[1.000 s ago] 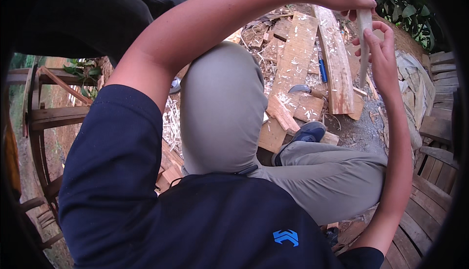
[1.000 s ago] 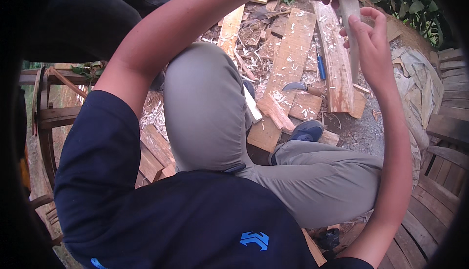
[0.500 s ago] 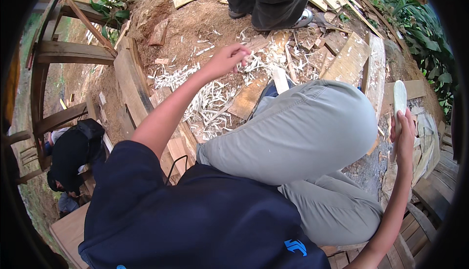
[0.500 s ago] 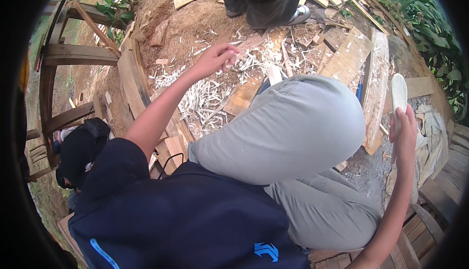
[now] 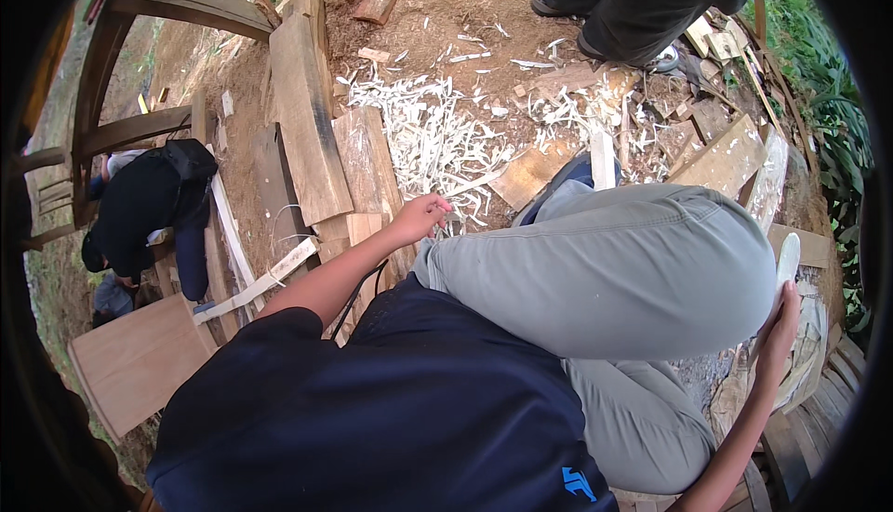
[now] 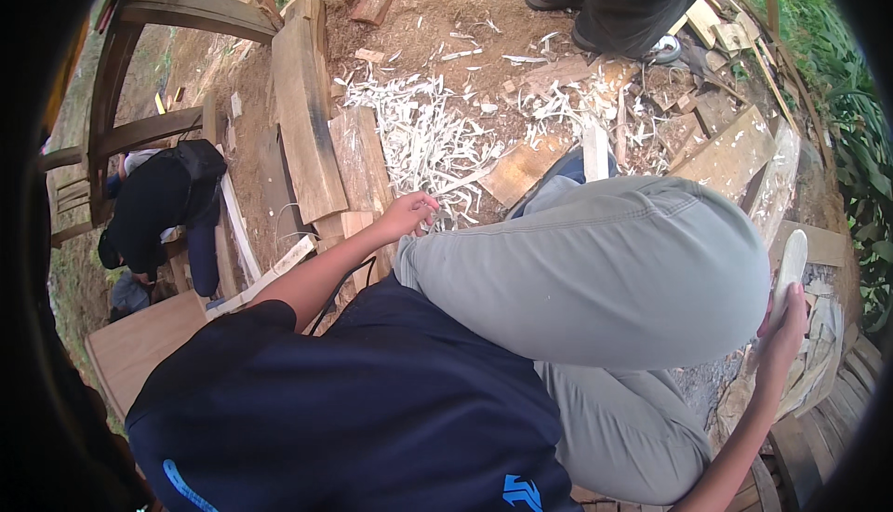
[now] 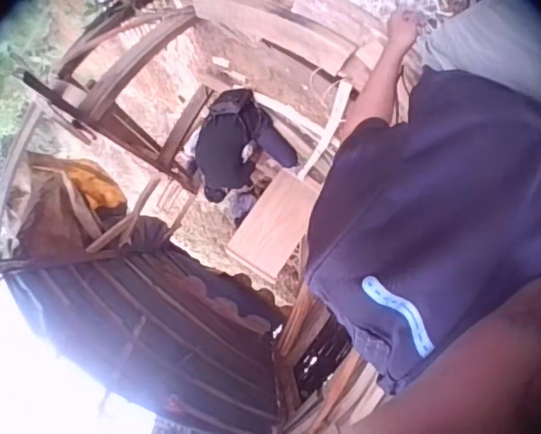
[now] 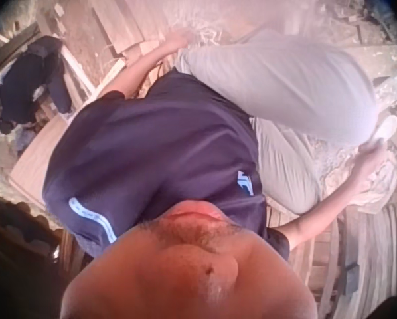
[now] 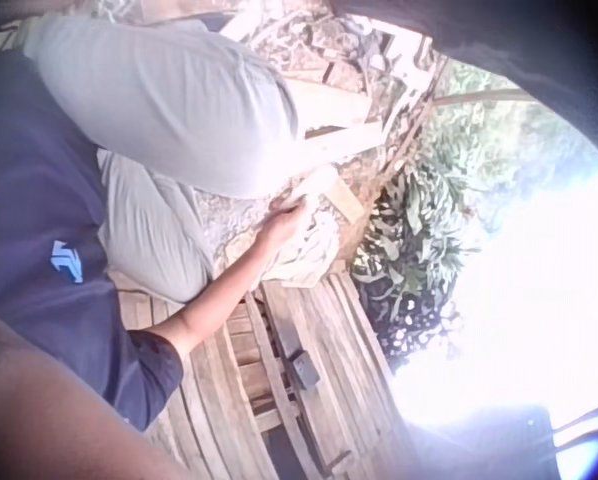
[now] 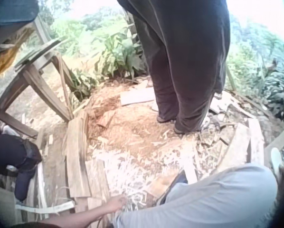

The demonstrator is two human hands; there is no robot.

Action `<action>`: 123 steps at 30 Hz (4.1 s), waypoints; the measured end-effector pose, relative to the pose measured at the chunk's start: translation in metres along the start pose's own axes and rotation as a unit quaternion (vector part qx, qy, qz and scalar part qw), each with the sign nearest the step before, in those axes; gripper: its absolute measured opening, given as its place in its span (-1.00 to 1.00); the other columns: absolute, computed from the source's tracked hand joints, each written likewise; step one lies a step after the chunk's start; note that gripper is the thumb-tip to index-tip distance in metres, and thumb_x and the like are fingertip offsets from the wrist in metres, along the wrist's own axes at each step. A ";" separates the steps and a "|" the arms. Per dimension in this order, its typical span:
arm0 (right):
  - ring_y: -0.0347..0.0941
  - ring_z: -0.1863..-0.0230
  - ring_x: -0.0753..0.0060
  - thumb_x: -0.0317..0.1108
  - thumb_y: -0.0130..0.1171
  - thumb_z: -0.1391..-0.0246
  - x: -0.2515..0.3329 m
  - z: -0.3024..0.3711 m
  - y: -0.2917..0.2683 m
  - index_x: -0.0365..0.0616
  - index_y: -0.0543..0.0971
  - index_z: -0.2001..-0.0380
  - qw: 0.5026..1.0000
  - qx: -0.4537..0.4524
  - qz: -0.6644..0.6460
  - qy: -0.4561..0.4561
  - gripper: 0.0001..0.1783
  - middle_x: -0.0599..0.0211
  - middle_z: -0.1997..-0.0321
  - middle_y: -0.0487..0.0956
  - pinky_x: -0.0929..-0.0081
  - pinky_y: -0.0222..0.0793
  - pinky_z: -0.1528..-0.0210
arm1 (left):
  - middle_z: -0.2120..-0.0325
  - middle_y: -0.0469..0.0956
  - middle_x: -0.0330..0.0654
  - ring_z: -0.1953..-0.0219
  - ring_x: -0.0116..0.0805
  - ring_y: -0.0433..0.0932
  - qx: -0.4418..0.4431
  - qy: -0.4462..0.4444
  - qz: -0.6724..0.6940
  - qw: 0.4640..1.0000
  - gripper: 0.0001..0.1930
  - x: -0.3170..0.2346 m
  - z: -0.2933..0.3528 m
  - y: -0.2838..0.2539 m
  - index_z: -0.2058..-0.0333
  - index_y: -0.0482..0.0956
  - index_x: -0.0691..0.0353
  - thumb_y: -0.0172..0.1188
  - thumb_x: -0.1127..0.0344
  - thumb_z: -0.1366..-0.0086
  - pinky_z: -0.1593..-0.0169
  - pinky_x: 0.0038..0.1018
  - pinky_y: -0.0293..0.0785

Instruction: The person sits cross-legged on the ground and uses a knife to carve a piece of light-colored wood. They hold the wood in their left hand and the knife in their right, making repeated shaving motions to shape the object. The person occasionally pauses to inspect the carved piece before resuming the carving process.

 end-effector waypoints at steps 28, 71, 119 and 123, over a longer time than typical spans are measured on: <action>0.37 0.51 0.70 0.01 0.03 -0.41 0.016 0.008 -0.010 -0.06 0.53 0.11 0.999 -0.011 -0.030 0.020 -0.64 0.49 0.39 0.58 0.67 0.30 0.45 | 0.52 0.47 -0.33 0.67 -0.64 0.34 -0.118 0.084 -0.038 0.989 -0.77 -0.032 0.014 -0.125 0.02 0.61 0.21 0.07 0.25 -0.54 0.61 -0.65 0.26; 0.63 0.32 0.20 0.27 0.14 -0.25 -0.026 -0.024 -0.059 -0.21 0.75 0.32 0.919 0.114 0.376 0.029 -0.34 0.09 0.41 0.69 0.29 0.47 0.17 | 0.44 0.62 -0.24 0.46 -0.56 0.49 0.228 0.122 -0.350 0.900 -0.44 -0.203 -0.178 0.141 -0.35 0.34 0.08 0.20 0.26 -0.42 0.37 -0.51 0.42; 0.55 0.44 0.23 0.14 0.15 -0.22 -0.026 -0.049 -0.075 -0.25 0.67 0.32 0.965 -0.102 0.242 -0.008 -0.44 0.18 0.50 0.62 0.23 0.42 0.26 | 0.20 0.66 -0.04 0.41 -0.29 0.68 0.279 0.525 -0.439 0.674 -0.52 -0.645 0.045 0.352 -0.26 0.43 0.18 0.13 0.12 -0.47 0.35 -0.36 0.63; 0.34 0.62 0.60 -0.05 0.16 -0.23 -0.048 -0.056 -0.081 -0.16 0.62 0.41 0.991 -0.100 0.081 0.038 -0.63 0.44 0.56 0.52 0.49 0.26 0.52 | -0.08 0.48 0.09 -0.15 0.08 0.53 0.180 0.678 -0.441 0.560 -0.42 -0.615 0.066 0.382 -0.28 0.36 0.17 0.16 -0.01 -0.41 -0.21 -0.10 0.43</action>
Point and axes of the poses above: each hand's wrist, its own z-axis away from the middle knuckle, its own y-axis out of the palm, x = y × z, the point moved 5 cm from there along -z, towards the middle knuckle
